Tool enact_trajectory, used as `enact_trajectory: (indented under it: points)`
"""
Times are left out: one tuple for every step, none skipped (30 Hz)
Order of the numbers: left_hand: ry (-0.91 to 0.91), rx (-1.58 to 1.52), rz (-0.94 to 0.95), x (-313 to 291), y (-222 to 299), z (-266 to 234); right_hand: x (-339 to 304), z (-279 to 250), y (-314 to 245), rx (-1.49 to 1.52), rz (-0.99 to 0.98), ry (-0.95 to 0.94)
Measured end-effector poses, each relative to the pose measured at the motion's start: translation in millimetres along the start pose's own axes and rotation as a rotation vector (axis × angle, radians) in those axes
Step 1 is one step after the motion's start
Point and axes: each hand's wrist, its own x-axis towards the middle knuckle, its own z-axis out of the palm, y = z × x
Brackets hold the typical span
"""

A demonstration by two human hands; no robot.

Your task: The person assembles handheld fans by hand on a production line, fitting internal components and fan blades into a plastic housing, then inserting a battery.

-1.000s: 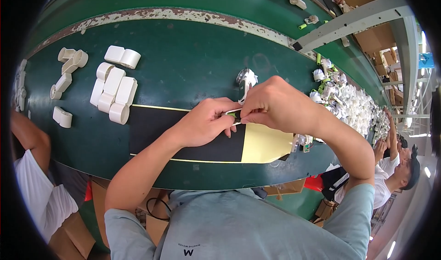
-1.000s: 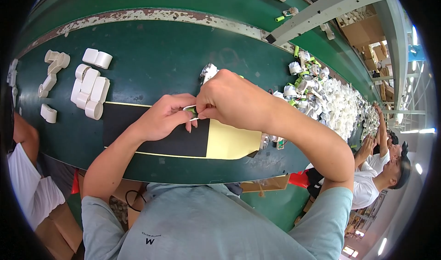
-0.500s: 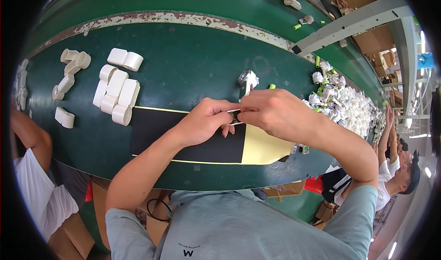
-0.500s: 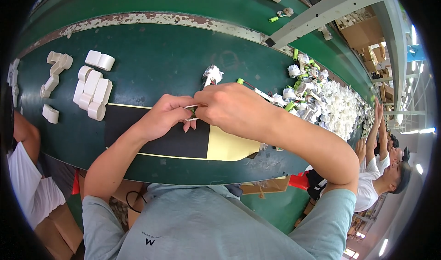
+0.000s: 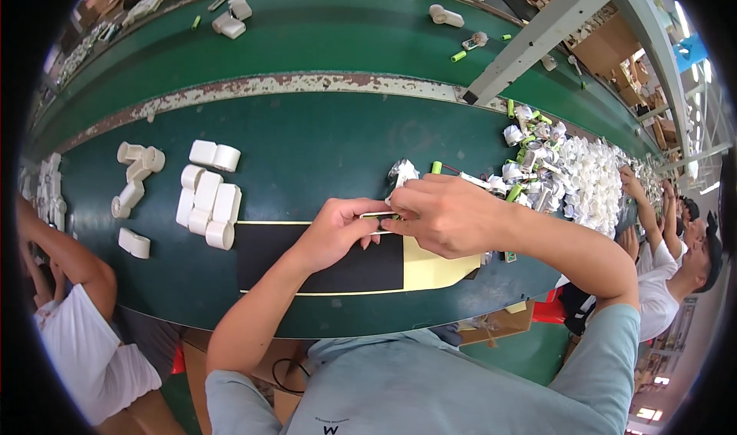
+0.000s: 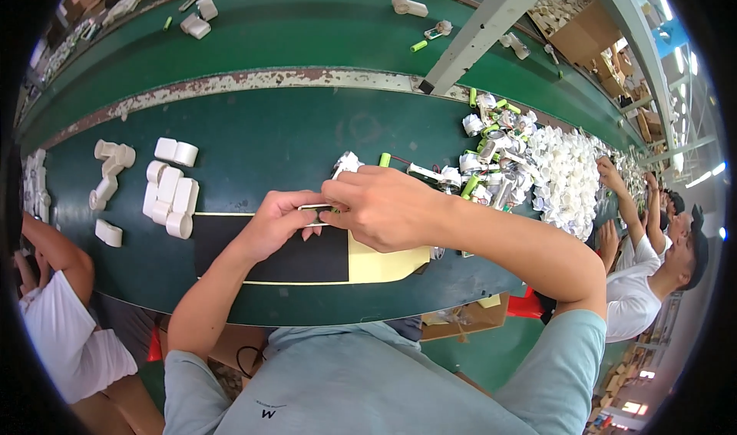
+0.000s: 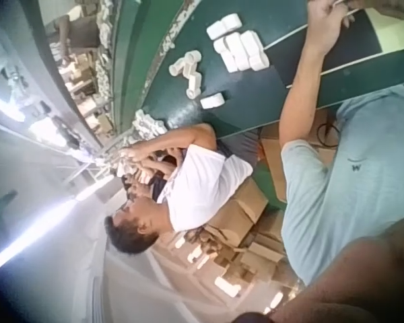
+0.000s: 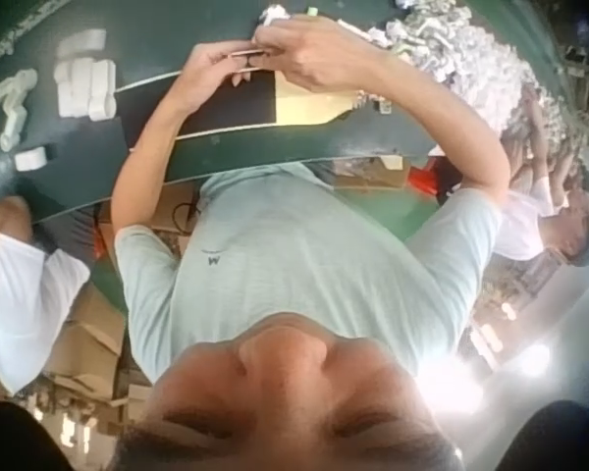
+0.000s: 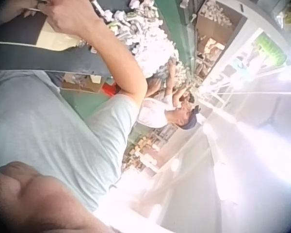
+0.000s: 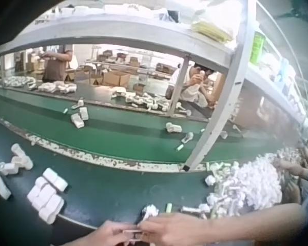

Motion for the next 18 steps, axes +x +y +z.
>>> enact_trajectory:
  points:
    - [-0.005,-0.056,0.015,-0.1,0.2,-0.8,-1.5,-4.6,-0.8,0.010,0.011,0.017]
    - [-0.047,-0.151,-0.007,0.0,-0.6,-5.2,-4.4,-7.1,-2.0,0.114,0.039,0.105]
    - [-0.039,-0.149,-0.005,-0.7,2.9,-4.2,-9.8,-8.4,-3.8,0.224,0.061,0.184]
    - [-0.041,-0.177,0.005,-1.3,9.7,-0.5,-18.4,-11.4,-8.1,0.378,0.159,0.306]
    - [-0.042,-0.207,0.015,-1.7,14.6,0.8,-25.0,-16.5,-9.6,0.371,0.289,0.371]
    - [-0.095,-0.217,0.001,-0.4,18.0,-2.9,-30.5,-20.8,-10.2,0.359,0.425,0.440]
    - [-0.093,-0.215,0.002,-3.2,19.3,-2.6,-35.0,-15.4,-1.1,0.329,0.507,0.463]
    - [-0.106,-0.260,-0.005,-7.4,20.1,-0.7,-32.2,-4.1,2.1,0.507,0.579,0.488]
    - [-0.127,-0.305,-0.013,-8.9,20.9,0.1,-28.7,7.1,4.3,0.683,0.655,0.513]
    - [-0.151,-0.358,-0.010,-9.7,22.7,0.7,-27.9,12.5,5.5,0.754,0.666,0.395]
    - [-0.156,-0.355,-0.010,-10.0,23.3,2.3,-26.5,17.3,1.5,0.926,0.704,0.368]
    - [-0.157,-0.384,0.006,-12.1,23.8,3.8,-20.0,20.4,-3.9,1.101,0.736,0.335]
    - [-0.158,-0.413,0.021,-13.3,25.0,5.0,-14.7,20.4,-4.3,1.094,0.719,0.274]
    - [-0.157,-0.431,0.044,-13.7,27.4,6.3,-13.8,22.6,-3.7,1.177,0.724,0.255]
    - [-0.150,-0.432,0.046,-14.0,28.3,6.1,-12.4,25.4,-2.5,1.261,0.725,0.227]
    - [-0.166,-0.402,0.028,-14.0,28.8,5.1,-9.0,20.6,-7.2,1.208,0.761,0.213]
    - [-0.182,-0.373,0.010,-14.4,29.3,4.9,-9.2,24.9,-6.6,1.137,0.736,0.247]
    - [-0.157,-0.346,0.002,-15.5,31.3,9.7,-11.2,29.9,-5.4,1.065,0.712,0.279]
